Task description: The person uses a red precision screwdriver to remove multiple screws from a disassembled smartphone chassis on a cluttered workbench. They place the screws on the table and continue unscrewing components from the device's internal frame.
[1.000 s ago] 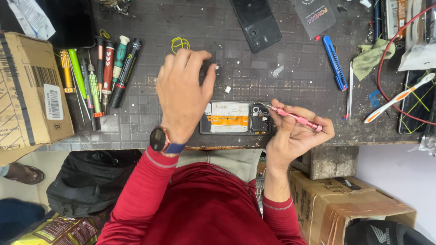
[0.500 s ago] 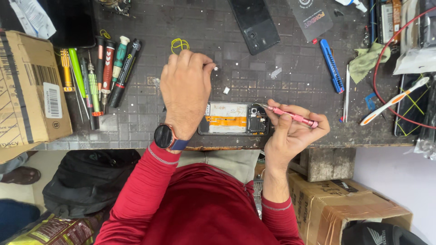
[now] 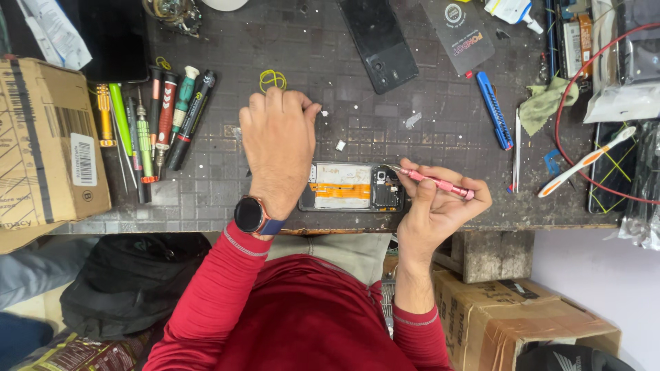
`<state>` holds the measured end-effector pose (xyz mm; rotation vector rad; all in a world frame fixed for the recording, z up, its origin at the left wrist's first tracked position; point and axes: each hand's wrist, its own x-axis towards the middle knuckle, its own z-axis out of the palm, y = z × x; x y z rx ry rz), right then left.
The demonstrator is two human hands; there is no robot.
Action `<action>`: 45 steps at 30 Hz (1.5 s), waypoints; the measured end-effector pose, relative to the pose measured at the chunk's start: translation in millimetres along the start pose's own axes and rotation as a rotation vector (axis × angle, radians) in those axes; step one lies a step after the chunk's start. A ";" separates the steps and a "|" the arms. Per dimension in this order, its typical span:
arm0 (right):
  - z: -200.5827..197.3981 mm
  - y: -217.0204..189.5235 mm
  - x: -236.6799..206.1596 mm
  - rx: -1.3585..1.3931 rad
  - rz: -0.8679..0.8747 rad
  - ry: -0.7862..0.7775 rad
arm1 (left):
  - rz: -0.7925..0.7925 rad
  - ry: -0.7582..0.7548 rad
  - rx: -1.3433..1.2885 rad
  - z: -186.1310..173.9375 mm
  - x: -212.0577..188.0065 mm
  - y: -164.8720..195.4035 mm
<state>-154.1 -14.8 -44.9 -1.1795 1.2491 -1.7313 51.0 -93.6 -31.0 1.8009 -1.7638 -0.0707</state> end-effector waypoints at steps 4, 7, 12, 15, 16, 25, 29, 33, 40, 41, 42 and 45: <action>-1.4 -0.3 0.3 0.009 0.029 0.001 | -0.027 0.022 -0.196 -17.4 -1.8 3.1; -3.5 0.8 1.8 0.086 0.060 0.047 | -0.030 0.036 -0.351 -34.3 -7.4 6.9; -9.1 3.7 7.4 0.254 0.151 0.132 | -0.117 -0.039 -0.776 -55.8 -23.2 12.7; -16.5 4.2 10.7 0.286 0.214 0.105 | -0.242 -0.157 -0.965 -62.8 -39.0 18.9; -18.6 4.6 11.8 0.288 0.232 0.085 | -0.278 -0.198 -1.004 -64.6 -44.1 20.2; -2.3 -16.1 7.9 0.405 0.386 0.134 | -0.396 -0.368 -1.158 -67.1 -77.1 25.4; 23.1 -51.0 -18.6 0.227 0.205 0.015 | -0.347 -0.352 -1.194 -66.8 -81.9 29.0; 40.7 -71.2 -42.3 0.038 0.023 -0.096 | -0.293 -0.364 -1.177 -68.1 -83.2 32.0; 42.7 -68.0 -44.2 -0.071 -0.081 -0.194 | -0.241 -0.348 -1.191 -69.8 -83.6 35.9; 42.6 -68.0 -44.8 -0.092 -0.083 -0.200 | -0.247 -0.346 -1.179 -70.4 -83.7 35.8; 42.7 -68.4 -45.9 -0.110 -0.089 -0.201 | -0.251 -0.346 -1.170 -70.4 -83.4 36.1; 42.6 -69.2 -47.0 -0.136 -0.090 -0.199 | -0.242 -0.348 -1.158 -70.7 -83.4 36.5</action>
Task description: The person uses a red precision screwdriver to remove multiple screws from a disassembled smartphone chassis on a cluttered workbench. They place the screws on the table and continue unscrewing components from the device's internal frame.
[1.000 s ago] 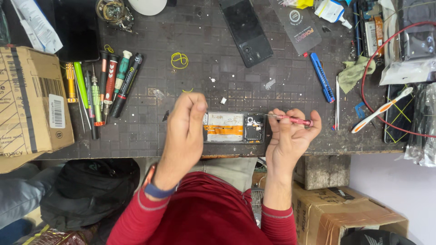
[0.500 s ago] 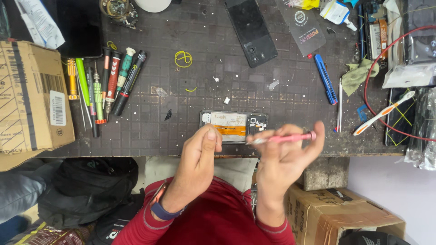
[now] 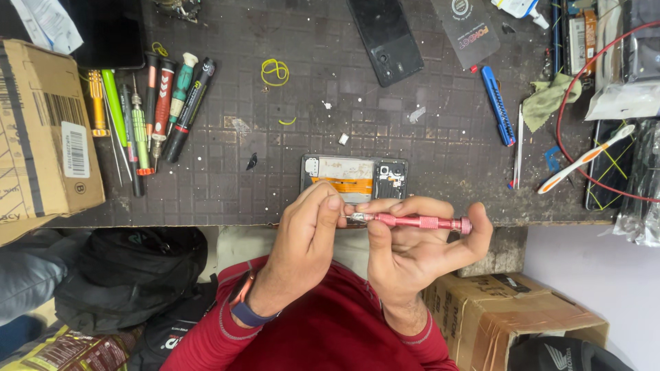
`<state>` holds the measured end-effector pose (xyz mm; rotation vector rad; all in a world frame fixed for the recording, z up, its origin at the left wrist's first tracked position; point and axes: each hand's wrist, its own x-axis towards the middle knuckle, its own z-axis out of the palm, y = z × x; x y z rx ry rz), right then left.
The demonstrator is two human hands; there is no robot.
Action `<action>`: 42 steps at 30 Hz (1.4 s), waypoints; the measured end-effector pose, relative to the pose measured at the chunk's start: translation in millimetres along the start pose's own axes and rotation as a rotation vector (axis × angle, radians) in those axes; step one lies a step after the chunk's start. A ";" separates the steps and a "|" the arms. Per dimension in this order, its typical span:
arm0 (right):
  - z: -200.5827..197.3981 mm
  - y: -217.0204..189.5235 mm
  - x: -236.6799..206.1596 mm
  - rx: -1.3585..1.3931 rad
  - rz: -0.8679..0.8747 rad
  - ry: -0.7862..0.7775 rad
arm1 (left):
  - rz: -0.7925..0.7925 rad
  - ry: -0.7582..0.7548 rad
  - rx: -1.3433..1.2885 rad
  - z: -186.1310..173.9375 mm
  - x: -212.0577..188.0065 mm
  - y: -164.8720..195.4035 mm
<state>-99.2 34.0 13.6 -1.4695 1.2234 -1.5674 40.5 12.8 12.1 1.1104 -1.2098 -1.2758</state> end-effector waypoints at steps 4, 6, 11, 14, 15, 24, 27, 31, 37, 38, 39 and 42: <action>0.9 -0.2 1.0 0.001 -0.015 0.007 | -0.006 -0.016 0.034 0.3 -0.1 0.6; 1.1 -1.0 1.5 -0.023 -0.026 0.000 | -0.008 -0.014 0.014 1.0 0.3 0.8; 4.2 -2.8 2.6 -0.113 -0.114 -0.022 | 0.003 -0.001 0.075 0.2 0.3 1.6; 6.7 -3.1 5.1 -0.186 -0.208 -0.034 | 0.029 0.015 0.109 0.2 0.9 1.6; 7.6 -2.7 6.4 -0.218 -0.254 -0.040 | 0.055 0.024 0.124 0.1 1.0 1.5; 10.0 -5.5 5.4 -0.303 -0.333 -0.081 | 0.089 0.064 0.168 -1.6 -1.2 2.9; 11.9 -3.4 2.6 -0.285 -0.324 -0.048 | 0.049 0.060 0.106 -1.3 -2.1 3.5; 11.9 -1.8 0.5 -0.301 -0.336 -0.028 | 0.044 0.063 0.094 -0.6 -2.1 4.0; 14.4 0.3 1.6 -0.253 -0.357 -0.008 | 0.033 0.058 0.091 -0.3 -1.9 3.4; 14.6 -0.2 2.1 -0.270 -0.363 -0.015 | 0.040 0.062 0.098 -0.1 -1.9 3.4; 14.6 -1.3 2.1 -0.288 -0.369 -0.023 | 0.047 0.067 0.105 0.1 -2.4 3.3; 13.7 -5.2 3.9 -0.308 -0.374 -0.061 | 0.066 0.072 0.120 -0.3 -2.4 3.0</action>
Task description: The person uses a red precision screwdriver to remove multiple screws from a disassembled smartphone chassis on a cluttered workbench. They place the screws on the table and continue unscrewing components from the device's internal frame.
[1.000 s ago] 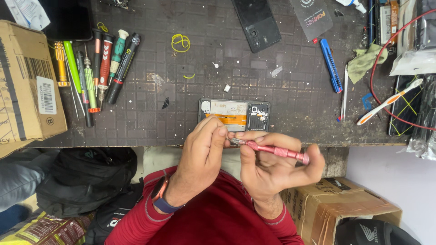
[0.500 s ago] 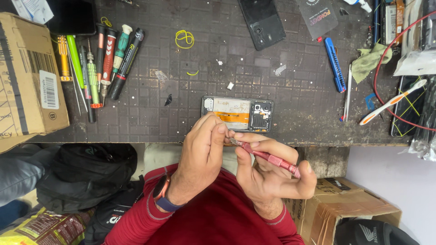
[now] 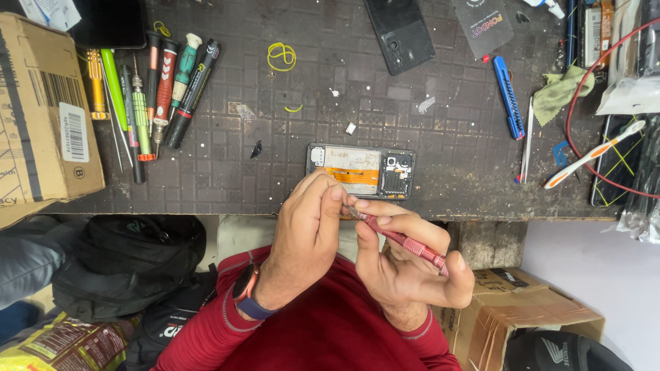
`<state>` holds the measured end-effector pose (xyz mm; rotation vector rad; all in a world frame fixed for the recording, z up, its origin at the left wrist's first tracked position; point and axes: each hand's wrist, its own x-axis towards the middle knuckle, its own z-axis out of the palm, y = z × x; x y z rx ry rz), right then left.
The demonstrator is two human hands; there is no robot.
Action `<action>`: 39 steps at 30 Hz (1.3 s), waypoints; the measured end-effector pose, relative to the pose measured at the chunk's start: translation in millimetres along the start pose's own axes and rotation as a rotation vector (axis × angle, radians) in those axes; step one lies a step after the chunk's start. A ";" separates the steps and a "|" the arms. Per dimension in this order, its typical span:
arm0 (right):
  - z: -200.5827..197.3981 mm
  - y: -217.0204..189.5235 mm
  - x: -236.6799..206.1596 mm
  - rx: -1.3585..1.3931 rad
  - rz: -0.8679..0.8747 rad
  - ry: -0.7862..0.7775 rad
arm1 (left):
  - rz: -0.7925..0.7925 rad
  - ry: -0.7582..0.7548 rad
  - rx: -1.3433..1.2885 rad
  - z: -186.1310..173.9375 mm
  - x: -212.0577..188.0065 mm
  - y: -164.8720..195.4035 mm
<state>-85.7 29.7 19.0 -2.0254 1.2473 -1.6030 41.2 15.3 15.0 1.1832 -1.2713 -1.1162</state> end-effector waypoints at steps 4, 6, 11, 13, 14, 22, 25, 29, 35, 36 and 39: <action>-3.2 -2.3 4.3 -0.007 0.001 -0.051 | 0.022 0.002 0.055 -1.0 0.1 -0.2; -2.9 -2.2 5.1 0.006 -0.007 -0.060 | 0.034 0.002 0.039 -2.0 -0.3 -0.1; -2.2 -0.8 1.2 0.047 0.011 -0.084 | 0.048 -0.001 0.023 -5.1 -0.2 1.5; -2.2 0.6 -2.2 0.060 0.032 -0.099 | 0.073 0.006 0.011 -7.4 0.1 2.5; -2.5 1.2 -4.2 0.083 0.063 -0.090 | 0.058 0.018 0.015 -8.8 -0.6 3.4; 1.5 20.4 -15.9 0.181 0.197 -0.008 | 0.096 0.151 0.219 -26.0 -11.3 -4.4; 4.9 37.3 -16.2 0.138 0.205 -0.061 | 0.150 0.187 0.426 -30.7 -12.8 -19.5; 14.0 57.6 -20.2 0.233 0.156 -0.180 | 0.215 0.211 0.609 -32.0 -16.3 -40.9; 17.9 70.9 -29.8 0.197 0.052 -0.294 | 0.310 0.215 0.736 -29.0 -18.7 -64.4; 17.6 72.1 -30.5 0.193 0.044 -0.304 | 0.311 0.216 0.751 -28.3 -18.3 -66.6; 16.3 73.2 -31.3 0.201 0.051 -0.319 | 0.308 0.216 0.775 -27.1 -19.0 -68.9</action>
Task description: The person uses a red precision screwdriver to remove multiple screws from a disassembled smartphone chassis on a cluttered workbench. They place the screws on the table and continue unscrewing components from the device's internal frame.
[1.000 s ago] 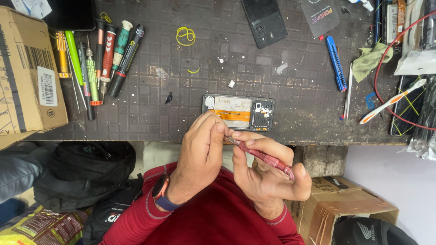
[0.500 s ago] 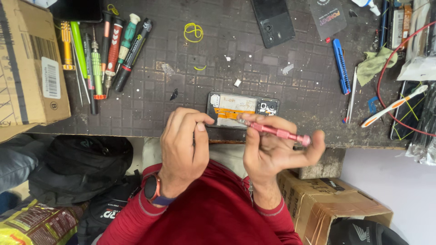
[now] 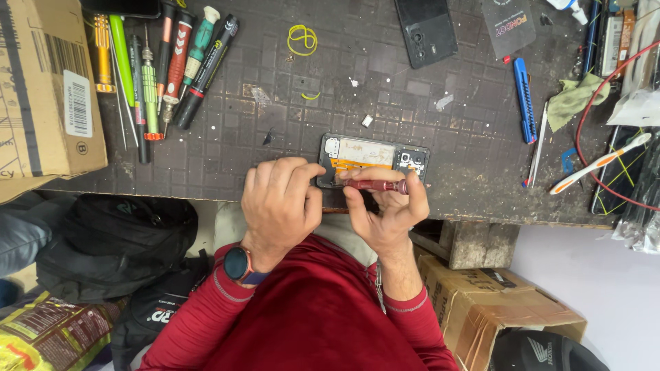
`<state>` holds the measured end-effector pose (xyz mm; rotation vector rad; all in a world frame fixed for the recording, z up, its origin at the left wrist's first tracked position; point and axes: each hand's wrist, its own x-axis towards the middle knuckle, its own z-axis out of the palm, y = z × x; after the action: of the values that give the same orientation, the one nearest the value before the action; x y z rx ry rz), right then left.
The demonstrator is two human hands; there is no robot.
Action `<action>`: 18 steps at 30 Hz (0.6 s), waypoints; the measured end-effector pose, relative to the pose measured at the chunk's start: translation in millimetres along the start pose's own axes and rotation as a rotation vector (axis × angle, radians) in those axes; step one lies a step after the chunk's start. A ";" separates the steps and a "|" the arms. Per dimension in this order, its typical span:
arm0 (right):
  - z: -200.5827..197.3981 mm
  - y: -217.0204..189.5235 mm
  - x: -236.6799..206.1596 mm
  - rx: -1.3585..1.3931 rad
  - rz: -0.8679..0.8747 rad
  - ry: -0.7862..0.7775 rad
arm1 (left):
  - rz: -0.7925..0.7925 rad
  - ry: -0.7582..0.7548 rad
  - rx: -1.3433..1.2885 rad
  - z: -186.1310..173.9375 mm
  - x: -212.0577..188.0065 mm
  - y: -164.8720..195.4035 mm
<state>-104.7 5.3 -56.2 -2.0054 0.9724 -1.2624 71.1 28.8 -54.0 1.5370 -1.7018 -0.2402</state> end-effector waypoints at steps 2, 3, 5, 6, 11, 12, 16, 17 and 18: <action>-0.4 0.2 0.3 0.002 0.003 -0.002 | 0.004 0.002 0.006 0.9 0.5 -0.1; -0.2 0.0 0.4 0.001 0.003 -0.002 | 0.006 0.002 0.008 0.8 0.6 -0.1; 0.5 -0.5 0.5 0.001 0.004 -0.002 | 0.004 -0.001 0.012 0.2 0.5 -0.3; 1.0 -0.5 0.6 0.001 0.003 0.000 | 0.002 -0.004 0.012 0.2 0.6 -0.4; 1.3 -0.8 0.9 -0.011 -0.001 -0.002 | -0.002 -0.009 0.013 0.4 0.4 -0.6; 1.0 -0.9 1.1 -0.011 -0.002 -0.006 | -0.003 -0.008 0.012 0.5 0.2 -0.4; -1.1 -1.8 5.1 -0.065 -0.102 -0.041 | -0.009 -0.001 0.021 1.4 0.8 -0.3; -2.2 -3.5 6.2 -0.083 -0.095 -0.069 | -0.008 0.000 0.021 1.5 0.8 -0.3; -3.5 -6.3 7.4 -0.100 -0.088 -0.097 | -0.007 0.001 0.020 1.4 0.8 -0.4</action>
<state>-104.1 2.6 -46.2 -2.1872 0.9265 -1.1705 70.5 27.4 -54.8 1.5575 -1.7033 -0.2265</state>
